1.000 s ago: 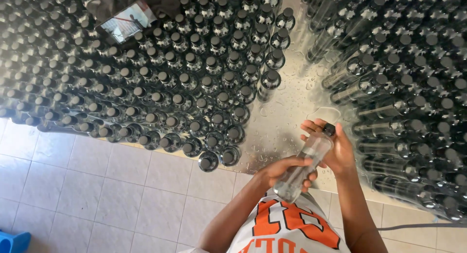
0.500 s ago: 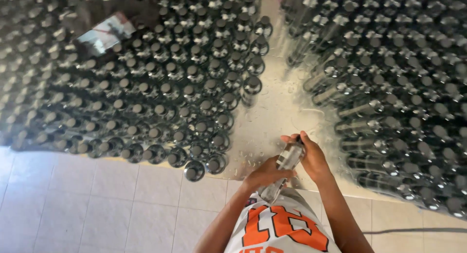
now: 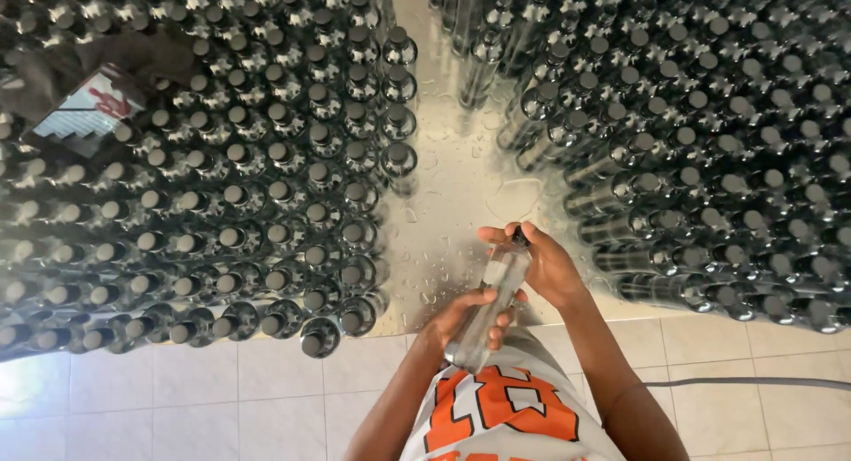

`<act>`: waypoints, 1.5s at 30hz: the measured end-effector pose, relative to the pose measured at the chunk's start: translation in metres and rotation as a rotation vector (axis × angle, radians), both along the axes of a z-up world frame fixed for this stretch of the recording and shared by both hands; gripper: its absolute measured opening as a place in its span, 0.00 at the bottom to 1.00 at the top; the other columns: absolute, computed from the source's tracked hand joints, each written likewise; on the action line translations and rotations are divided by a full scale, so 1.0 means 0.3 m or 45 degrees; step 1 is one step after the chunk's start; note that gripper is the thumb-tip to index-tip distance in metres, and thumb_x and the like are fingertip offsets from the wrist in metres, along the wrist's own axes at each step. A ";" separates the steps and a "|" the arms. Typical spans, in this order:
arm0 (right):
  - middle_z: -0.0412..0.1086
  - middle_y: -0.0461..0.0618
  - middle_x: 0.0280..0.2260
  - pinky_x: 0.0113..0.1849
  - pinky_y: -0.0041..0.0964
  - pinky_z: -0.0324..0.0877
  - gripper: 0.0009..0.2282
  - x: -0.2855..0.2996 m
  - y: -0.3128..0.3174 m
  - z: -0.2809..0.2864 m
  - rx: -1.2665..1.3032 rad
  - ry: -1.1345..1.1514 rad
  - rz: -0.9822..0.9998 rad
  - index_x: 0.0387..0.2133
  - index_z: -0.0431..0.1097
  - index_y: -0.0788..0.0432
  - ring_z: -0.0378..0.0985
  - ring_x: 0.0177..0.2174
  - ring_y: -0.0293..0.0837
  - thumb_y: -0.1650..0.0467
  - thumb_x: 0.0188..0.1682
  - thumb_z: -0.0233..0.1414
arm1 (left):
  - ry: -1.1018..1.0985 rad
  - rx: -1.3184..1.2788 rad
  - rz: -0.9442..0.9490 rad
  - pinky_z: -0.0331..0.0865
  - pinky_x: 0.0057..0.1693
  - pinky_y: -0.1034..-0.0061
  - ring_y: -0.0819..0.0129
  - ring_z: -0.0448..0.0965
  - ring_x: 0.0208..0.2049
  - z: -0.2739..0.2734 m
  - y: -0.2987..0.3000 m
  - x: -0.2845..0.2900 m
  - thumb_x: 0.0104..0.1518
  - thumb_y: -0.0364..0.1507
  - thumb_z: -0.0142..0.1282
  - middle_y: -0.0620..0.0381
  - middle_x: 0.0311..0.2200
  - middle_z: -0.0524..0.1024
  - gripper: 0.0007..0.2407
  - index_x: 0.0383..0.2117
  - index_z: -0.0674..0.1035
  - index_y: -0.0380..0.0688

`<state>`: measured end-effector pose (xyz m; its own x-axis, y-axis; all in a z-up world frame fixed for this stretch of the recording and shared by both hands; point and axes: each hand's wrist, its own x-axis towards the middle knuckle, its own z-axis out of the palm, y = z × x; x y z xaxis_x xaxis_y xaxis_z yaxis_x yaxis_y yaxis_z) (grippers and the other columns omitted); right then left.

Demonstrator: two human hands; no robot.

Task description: Manually placing and tightening caps on plastic water bottles in a production environment.

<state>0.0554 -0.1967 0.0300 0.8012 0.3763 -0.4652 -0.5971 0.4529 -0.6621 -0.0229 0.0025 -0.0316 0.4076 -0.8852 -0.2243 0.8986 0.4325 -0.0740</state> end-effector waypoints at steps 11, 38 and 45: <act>0.78 0.60 0.58 0.62 0.43 0.65 0.14 -0.069 0.040 -0.106 -0.237 0.280 -0.155 0.44 0.71 0.56 0.78 0.59 0.52 0.58 0.64 0.48 | -0.780 0.882 -0.137 0.81 0.36 0.58 0.50 0.86 0.31 0.137 0.079 0.077 0.60 0.31 0.69 0.39 0.33 0.81 0.20 0.53 0.77 0.29; 0.83 0.44 0.55 0.19 0.25 0.75 0.19 0.175 0.049 0.716 -1.485 -0.904 0.533 0.53 0.75 0.51 0.84 0.27 0.37 0.59 0.49 0.56 | -1.719 1.959 0.721 0.59 0.74 0.38 0.39 0.56 0.76 0.442 -0.013 0.190 0.57 0.46 0.68 0.39 0.75 0.53 0.44 0.75 0.52 0.46; 0.72 0.82 0.60 0.56 0.56 0.83 0.12 0.560 0.141 0.994 -1.347 -1.832 0.251 0.57 0.66 0.83 0.80 0.62 0.75 0.81 0.67 0.59 | -1.648 1.777 0.818 0.64 0.75 0.42 0.38 0.64 0.71 0.375 -0.007 0.101 0.64 0.35 0.67 0.30 0.74 0.47 0.44 0.75 0.40 0.41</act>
<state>0.2236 -0.1545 0.3282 0.7375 0.5419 0.4030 0.6622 -0.4630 -0.5892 0.0074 0.0003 0.0811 0.9878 -0.0828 0.1318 -0.1444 -0.1722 0.9744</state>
